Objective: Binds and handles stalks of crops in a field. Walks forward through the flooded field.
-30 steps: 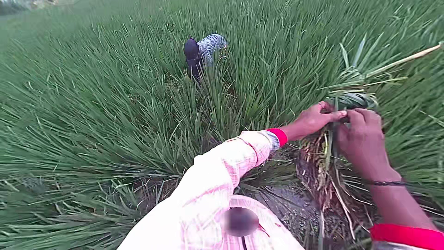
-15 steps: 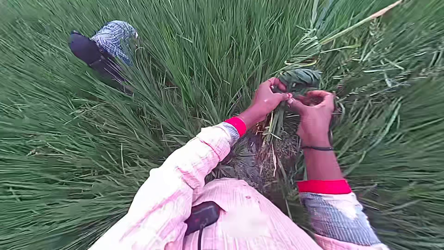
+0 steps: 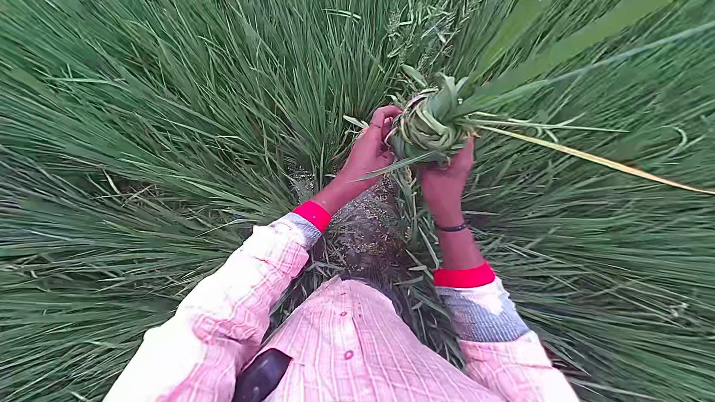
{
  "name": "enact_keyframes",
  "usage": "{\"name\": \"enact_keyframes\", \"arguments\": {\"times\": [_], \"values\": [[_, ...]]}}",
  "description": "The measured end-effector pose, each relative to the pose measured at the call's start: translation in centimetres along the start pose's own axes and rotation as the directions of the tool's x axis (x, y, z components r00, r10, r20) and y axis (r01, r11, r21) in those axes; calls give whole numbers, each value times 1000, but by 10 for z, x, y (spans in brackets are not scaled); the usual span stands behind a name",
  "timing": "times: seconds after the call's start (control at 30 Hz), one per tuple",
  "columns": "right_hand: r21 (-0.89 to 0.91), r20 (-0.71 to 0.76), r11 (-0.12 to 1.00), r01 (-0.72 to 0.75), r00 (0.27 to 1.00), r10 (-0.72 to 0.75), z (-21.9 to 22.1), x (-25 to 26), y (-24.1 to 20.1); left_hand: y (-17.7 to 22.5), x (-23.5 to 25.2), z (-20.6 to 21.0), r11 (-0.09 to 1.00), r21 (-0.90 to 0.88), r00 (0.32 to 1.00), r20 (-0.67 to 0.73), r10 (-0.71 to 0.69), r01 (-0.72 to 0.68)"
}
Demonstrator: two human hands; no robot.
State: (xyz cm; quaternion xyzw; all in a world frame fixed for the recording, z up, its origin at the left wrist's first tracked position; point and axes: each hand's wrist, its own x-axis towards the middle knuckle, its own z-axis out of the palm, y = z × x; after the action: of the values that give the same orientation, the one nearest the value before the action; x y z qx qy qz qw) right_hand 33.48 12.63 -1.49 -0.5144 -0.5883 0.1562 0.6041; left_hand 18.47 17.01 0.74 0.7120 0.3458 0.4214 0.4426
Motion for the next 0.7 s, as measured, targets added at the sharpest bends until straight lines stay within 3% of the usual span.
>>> {"name": "enact_keyframes", "arguments": {"times": [0.1, 0.23, 0.3, 0.33, 0.4, 0.47, 0.6, 0.7], "values": [[-21, -84, 984, -177, 981, 175, 9, -13, 31, -18, -4, -13, 945, 306, 978, 131, -165, 118], [-121, -79, 887, -445, 895, 438, 24, -39, 91, -39, -36, -44, 864, 384, 908, 129, -398, 325], [-253, -25, 760, -598, 790, 613, 31, -57, 126, -44, -57, -62, 842, 397, 887, 125, -445, 366], [-380, 23, 651, -657, 697, 717, 32, -67, 142, -42, -66, -71, 821, 407, 867, 122, -483, 400], [-643, 125, 462, -611, 512, 850, 28, -94, 173, -30, -82, -87, 792, 394, 836, 96, -540, 466], [-845, 175, 328, -421, 363, 915, 16, -128, 192, -11, -101, -99, 809, 337, 853, 32, -521, 482], [-958, 118, 173, -226, 239, 964, -26, -187, 198, 25, -140, -107, 906, 229, 934, -110, -340, 356], [-977, 5, 46, -207, 196, 981, -57, -209, 195, 29, -157, -103, 958, 151, 968, -90, -234, 245]]}}
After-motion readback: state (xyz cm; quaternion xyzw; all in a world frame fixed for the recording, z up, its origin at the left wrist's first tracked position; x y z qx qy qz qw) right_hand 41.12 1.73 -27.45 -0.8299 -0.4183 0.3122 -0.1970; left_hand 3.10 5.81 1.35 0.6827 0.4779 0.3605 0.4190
